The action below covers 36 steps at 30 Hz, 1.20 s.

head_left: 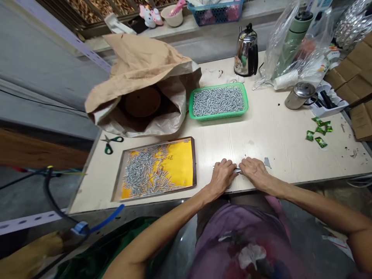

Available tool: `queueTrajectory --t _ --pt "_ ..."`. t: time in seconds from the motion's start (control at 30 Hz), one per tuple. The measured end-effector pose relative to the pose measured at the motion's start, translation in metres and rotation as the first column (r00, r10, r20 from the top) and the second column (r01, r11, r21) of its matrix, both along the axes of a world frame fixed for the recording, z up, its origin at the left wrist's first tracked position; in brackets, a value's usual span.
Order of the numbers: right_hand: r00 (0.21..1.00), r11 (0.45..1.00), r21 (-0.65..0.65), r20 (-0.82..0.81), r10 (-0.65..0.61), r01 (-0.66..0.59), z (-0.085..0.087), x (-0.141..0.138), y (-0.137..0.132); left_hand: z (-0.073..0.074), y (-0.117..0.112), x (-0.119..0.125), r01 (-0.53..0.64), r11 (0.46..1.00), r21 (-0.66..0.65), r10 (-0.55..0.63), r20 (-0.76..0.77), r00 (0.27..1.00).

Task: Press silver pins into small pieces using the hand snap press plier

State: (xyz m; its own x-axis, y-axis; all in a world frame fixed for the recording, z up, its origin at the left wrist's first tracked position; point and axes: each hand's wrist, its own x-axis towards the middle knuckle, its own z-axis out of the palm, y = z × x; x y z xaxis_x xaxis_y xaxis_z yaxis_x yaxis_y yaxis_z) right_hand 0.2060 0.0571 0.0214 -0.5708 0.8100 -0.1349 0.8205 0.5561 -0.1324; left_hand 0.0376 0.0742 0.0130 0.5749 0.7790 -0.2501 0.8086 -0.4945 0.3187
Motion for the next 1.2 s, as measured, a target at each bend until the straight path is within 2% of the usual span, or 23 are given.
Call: queueTrajectory --t 0.1,0.23,0.33,0.43,0.53,0.6,0.67,0.73,0.8,0.87,0.97,1.07,1.13,1.2 --pt "0.999 1.000 -0.008 -0.032 -0.008 0.008 0.005 0.010 0.010 -0.006 -0.001 -0.002 -0.021 0.999 0.040 0.019 0.052 0.998" --pt "0.984 0.994 -0.019 -0.151 0.099 -0.103 0.005 0.027 0.035 -0.023 -0.020 0.000 -0.120 0.975 0.190 0.091 0.156 0.984" --pt "0.980 0.993 -0.006 -0.165 0.115 -0.117 -0.001 0.029 0.054 -0.038 -0.046 0.007 -0.064 0.962 0.266 0.001 0.230 0.973" --pt "0.993 0.996 0.028 -0.080 0.085 -0.083 -0.005 0.024 0.073 -0.047 -0.066 0.016 0.031 0.965 0.262 -0.115 0.312 0.943" --pt "0.998 0.996 0.065 -0.020 0.062 -0.061 -0.001 0.013 0.086 -0.048 -0.070 0.022 0.031 0.971 0.238 -0.123 0.382 0.916" --pt "0.997 0.992 0.096 0.004 0.077 -0.077 0.004 0.001 0.086 -0.046 -0.068 0.024 0.018 0.976 0.216 -0.108 0.409 0.906" --pt "0.978 0.974 0.095 -0.013 0.210 -0.208 0.006 -0.014 0.076 -0.041 -0.066 0.023 0.027 0.986 0.164 -0.095 0.424 0.901" --pt "0.909 0.911 0.079 -0.073 0.411 -0.406 0.001 -0.031 0.061 -0.036 -0.066 0.017 0.002 0.997 0.083 -0.037 0.420 0.907" --pt "0.827 0.834 0.096 -0.109 0.552 -0.543 -0.011 -0.046 0.047 -0.029 -0.069 0.002 -0.093 0.996 0.014 0.080 0.389 0.918" --pt "0.771 0.775 0.135 -0.092 0.630 -0.617 -0.024 -0.057 0.039 -0.022 -0.070 -0.021 -0.222 0.975 -0.007 0.211 0.344 0.915" --pt "0.735 0.735 0.185 -0.083 0.673 -0.652 -0.035 -0.067 0.037 -0.009 -0.061 -0.070 -0.351 0.936 0.019 0.330 0.296 0.896" --pt "0.736 0.771 0.200 -0.230 0.637 -0.605 -0.024 -0.068 0.041 0.004 -0.028 -0.124 -0.494 0.861 0.121 0.452 0.262 0.853" --pt "0.745 0.845 0.197 -0.403 0.532 -0.497 -0.007 -0.064 0.051 0.009 0.001 -0.156 -0.652 0.708 0.271 0.615 0.214 0.758" --pt "0.754 0.933 0.200 -0.549 0.360 -0.300 0.013 -0.057 0.072 0.009 0.026 -0.180 -0.672 0.660 0.335 0.667 0.149 0.730"
